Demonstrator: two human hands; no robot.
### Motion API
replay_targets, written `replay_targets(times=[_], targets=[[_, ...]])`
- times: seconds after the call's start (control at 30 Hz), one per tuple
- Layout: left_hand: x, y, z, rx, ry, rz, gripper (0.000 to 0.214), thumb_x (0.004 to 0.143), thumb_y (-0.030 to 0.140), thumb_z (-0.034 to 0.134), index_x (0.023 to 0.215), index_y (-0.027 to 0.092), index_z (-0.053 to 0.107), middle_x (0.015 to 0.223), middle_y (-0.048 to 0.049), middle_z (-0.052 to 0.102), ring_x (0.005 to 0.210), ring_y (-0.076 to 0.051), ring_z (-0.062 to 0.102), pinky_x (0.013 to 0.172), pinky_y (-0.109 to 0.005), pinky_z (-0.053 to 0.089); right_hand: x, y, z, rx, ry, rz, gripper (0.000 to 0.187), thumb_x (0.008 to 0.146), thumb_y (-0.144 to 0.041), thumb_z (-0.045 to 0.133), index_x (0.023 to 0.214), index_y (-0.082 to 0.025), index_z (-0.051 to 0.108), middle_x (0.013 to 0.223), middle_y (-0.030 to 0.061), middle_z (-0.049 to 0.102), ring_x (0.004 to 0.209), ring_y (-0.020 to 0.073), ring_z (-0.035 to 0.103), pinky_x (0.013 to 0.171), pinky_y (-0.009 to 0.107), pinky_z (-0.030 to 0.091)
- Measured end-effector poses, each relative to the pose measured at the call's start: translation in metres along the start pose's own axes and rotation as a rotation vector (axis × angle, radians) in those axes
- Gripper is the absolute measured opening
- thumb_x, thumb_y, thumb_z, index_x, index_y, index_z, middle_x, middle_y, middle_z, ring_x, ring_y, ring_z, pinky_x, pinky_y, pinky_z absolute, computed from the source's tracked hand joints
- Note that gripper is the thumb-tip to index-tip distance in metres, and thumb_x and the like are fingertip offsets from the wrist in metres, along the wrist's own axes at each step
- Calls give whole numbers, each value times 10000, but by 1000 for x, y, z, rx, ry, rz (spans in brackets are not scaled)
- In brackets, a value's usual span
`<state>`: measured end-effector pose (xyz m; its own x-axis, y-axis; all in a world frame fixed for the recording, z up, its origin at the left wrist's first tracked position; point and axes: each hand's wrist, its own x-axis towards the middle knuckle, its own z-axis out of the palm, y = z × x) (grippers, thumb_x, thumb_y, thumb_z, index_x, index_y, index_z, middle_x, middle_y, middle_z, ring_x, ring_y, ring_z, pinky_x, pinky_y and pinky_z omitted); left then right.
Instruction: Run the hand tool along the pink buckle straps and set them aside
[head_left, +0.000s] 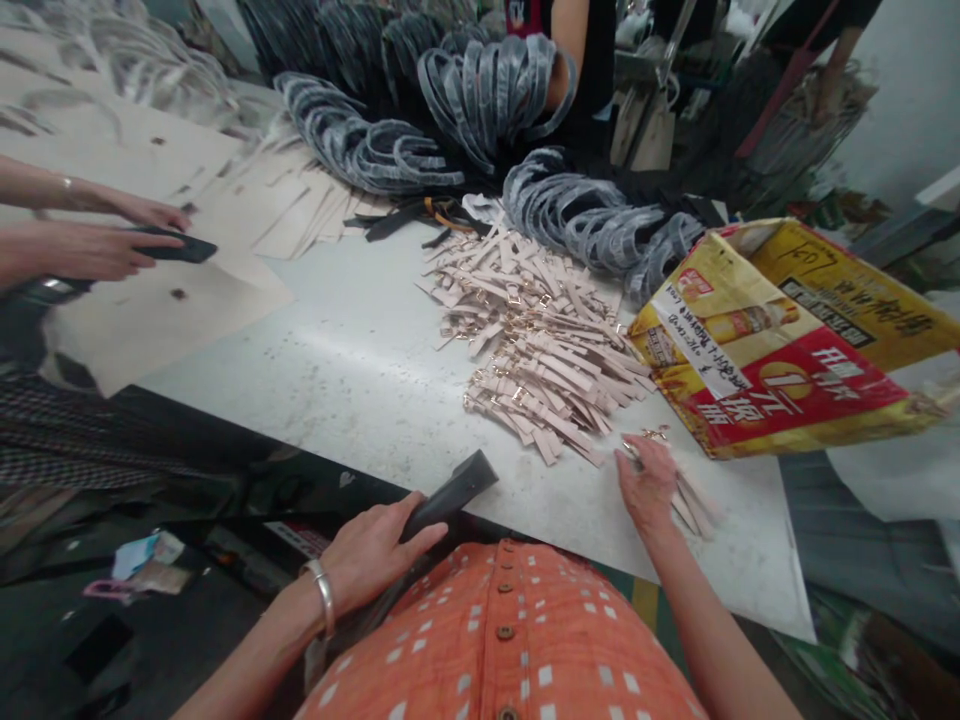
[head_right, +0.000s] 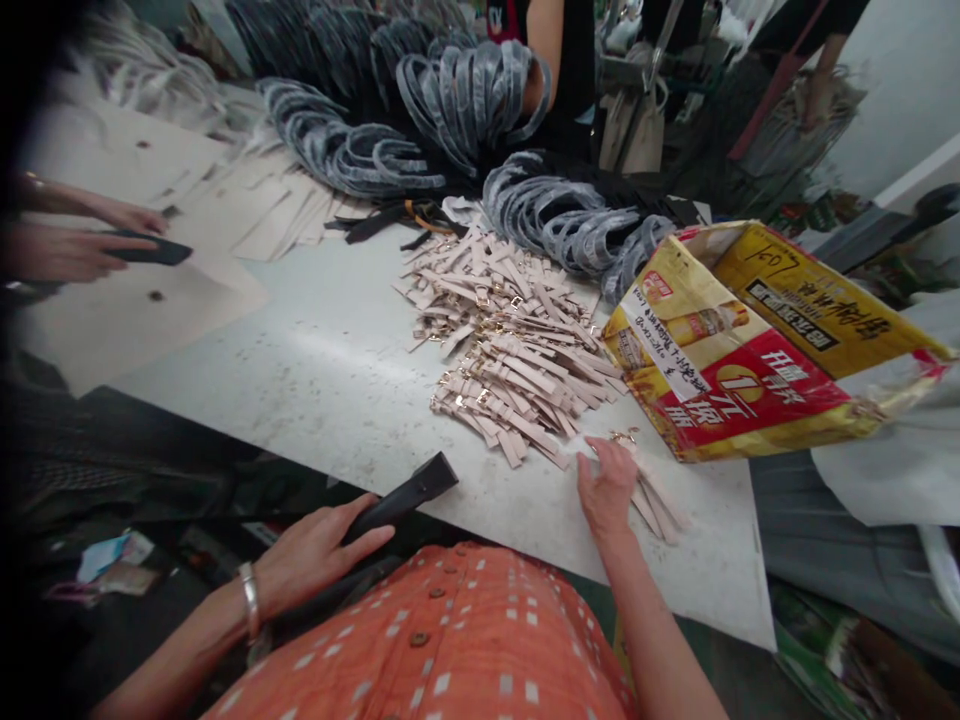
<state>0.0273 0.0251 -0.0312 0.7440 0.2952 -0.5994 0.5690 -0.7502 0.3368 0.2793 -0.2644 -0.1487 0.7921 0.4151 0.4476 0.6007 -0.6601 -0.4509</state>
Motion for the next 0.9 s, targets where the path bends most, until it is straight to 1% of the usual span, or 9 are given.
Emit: replay_targets(times=[0.1, 0.17, 0.27, 0.4, 0.47, 0.53, 0.67, 0.8, 0.9], targets=[[-3, 2, -1, -5, -15, 5, 539, 816, 638, 293, 1059, 225, 541, 897, -74, 662, 882, -244, 618, 765, -324, 437, 15, -55, 31, 129, -185, -155, 273, 829, -290, 540, 1084, -205, 587, 1015, 83, 629, 942, 237, 521, 838, 390, 389], [-5, 2, -1, -7, -17, 15, 540, 816, 643, 286, 1048, 229, 542, 891, -71, 662, 873, -246, 618, 759, -331, 438, 25, -78, 47, 114, -229, -158, 303, 816, -313, 570, 1099, -206, 579, 1033, 96, 615, 963, 255, 503, 832, 397, 380], [-7, 1, 1, -1, -13, 12, 554, 815, 647, 280, 1056, 221, 540, 876, -77, 659, 869, -252, 616, 757, -339, 438, 37, -89, 62, 35, -231, -106, 317, 792, -347, 603, 1071, -196, 590, 975, 111, 606, 937, 272, 494, 795, 397, 375], [-8, -3, 6, 6, -6, 7, 544, 817, 639, 279, 1039, 220, 545, 873, -79, 659, 868, -251, 617, 745, -331, 440, 42, -86, 71, 43, -201, -80, 273, 777, -349, 613, 1002, -194, 613, 844, 85, 582, 847, 242, 498, 774, 371, 383], [-9, -4, 7, 0, -9, 9, 532, 818, 635, 280, 1016, 224, 553, 855, -72, 659, 853, -247, 621, 733, -325, 443, 42, -86, 72, 109, -192, -66, 243, 778, -339, 601, 967, -188, 615, 827, 75, 572, 835, 231, 504, 782, 364, 399], [-10, -5, 6, -12, -15, 9, 526, 817, 631, 287, 1014, 226, 558, 849, -66, 661, 849, -243, 623, 734, -320, 444, 39, -88, 69, 201, -196, -60, 223, 784, -316, 580, 962, -184, 603, 874, 77, 579, 867, 228, 519, 796, 360, 422], [-12, -7, 4, -15, -4, 1, 544, 814, 629, 298, 1068, 219, 550, 919, -80, 670, 900, -256, 619, 769, -336, 444, 20, -95, 49, 376, -266, -108, 228, 799, -235, 528, 1019, -193, 571, 979, 80, 595, 929, 214, 549, 821, 343, 456], [-12, -5, 1, -5, -4, 13, 559, 812, 629, 299, 1083, 209, 550, 938, -92, 673, 901, -263, 621, 762, -339, 446, -13, -96, 33, 390, -422, -171, 321, 782, -192, 528, 1100, -218, 565, 1005, 67, 611, 927, 208, 569, 827, 340, 470], [-9, -1, 1, 27, -26, 35, 532, 814, 618, 302, 1051, 215, 555, 886, -83, 672, 863, -256, 628, 731, -327, 446, -33, -94, 32, 343, -479, -170, 307, 760, -240, 579, 1066, -225, 596, 990, 65, 613, 903, 216, 573, 807, 350, 481]])
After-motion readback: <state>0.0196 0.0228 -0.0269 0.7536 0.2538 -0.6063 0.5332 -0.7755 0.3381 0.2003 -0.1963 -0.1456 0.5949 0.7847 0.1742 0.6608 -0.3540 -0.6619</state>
